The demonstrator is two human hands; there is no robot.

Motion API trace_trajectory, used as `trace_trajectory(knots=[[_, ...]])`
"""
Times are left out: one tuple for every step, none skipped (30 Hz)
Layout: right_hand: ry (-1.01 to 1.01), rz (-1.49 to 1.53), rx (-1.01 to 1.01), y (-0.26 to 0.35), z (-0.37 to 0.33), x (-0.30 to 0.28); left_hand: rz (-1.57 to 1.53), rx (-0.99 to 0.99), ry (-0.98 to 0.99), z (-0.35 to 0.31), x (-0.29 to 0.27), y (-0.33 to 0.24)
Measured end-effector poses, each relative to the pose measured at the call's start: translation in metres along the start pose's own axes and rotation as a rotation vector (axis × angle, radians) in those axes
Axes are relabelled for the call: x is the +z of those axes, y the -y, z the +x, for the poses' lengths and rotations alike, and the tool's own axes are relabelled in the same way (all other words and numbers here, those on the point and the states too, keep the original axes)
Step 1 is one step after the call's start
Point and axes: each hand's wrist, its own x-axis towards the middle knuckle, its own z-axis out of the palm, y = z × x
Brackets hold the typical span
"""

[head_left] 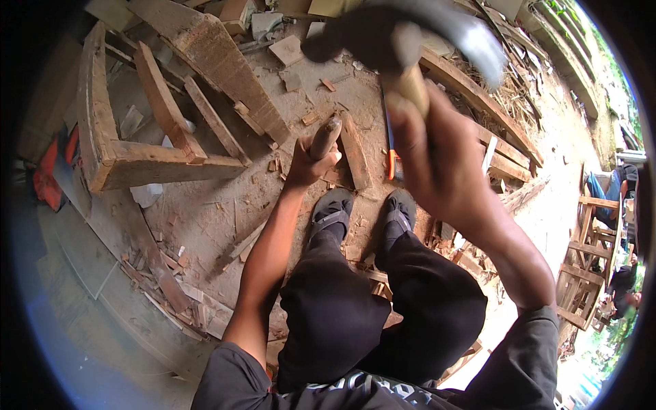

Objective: The person dismantles a wooden chair frame using a hammer and a hand saw. They first use the hammer to separate the joints, then saw through a wooden leg, and finally use the hammer again to break the wood into smaller pieces.

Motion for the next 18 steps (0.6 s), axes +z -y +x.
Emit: trace_trajectory(knots=[[0.139,-0.065,0.120,-0.007,-0.005,0.003,-0.022,-0.002,0.003,0.002,0.007,0.001],[0.275,-0.121,0.236,-0.015,-0.009,0.007,-0.010,0.038,-0.014,0.005,0.013,-0.001],[0.252,-0.195,0.090,-0.025,-0.010,0.010,0.007,0.082,-0.043,0.008,0.017,-0.004],[0.297,-0.282,0.069,-0.021,-0.008,0.006,0.034,0.119,-0.068,0.010,0.018,-0.007],[0.209,-0.182,0.059,-0.010,-0.007,0.005,0.054,0.110,-0.071,0.007,0.014,-0.007],[0.121,-0.081,0.050,-0.002,-0.006,0.005,0.031,0.075,-0.050,0.005,0.006,-0.009],[0.003,0.001,-0.038,-0.003,-0.004,0.007,-0.007,0.043,-0.028,0.005,0.005,-0.012],[-0.115,0.082,-0.124,-0.004,-0.003,0.008,-0.010,0.033,-0.016,0.006,0.006,-0.009],[-0.083,0.056,-0.058,-0.010,-0.009,0.012,-0.016,0.015,-0.008,0.003,0.009,-0.003],[0.233,-0.115,0.121,-0.016,-0.008,0.005,-0.022,0.044,-0.020,0.004,0.012,-0.004],[0.229,-0.149,0.094,-0.015,-0.008,0.005,-0.022,0.073,-0.048,0.004,0.011,-0.006],[0.224,-0.184,0.067,-0.012,-0.007,0.005,-0.025,0.044,-0.039,0.000,0.006,-0.004],[0.251,-0.099,0.164,0.004,-0.006,-0.002,-0.040,0.013,-0.031,-0.004,0.007,-0.004],[0.108,-0.033,0.056,0.003,-0.004,0.002,-0.048,0.002,-0.019,0.000,0.005,-0.003],[-0.035,0.032,-0.051,-0.001,-0.001,0.005,-0.041,-0.012,-0.013,0.004,0.004,-0.002],[-0.177,0.095,-0.159,-0.003,-0.001,0.007,-0.034,-0.025,-0.008,0.006,0.006,-0.004],[-0.051,0.104,-0.034,-0.013,-0.005,0.011,-0.075,-0.034,-0.012,0.005,0.008,0.003],[0.323,-0.141,0.249,-0.013,-0.004,0.002,-0.037,-0.027,-0.025,-0.001,0.007,0.005]])
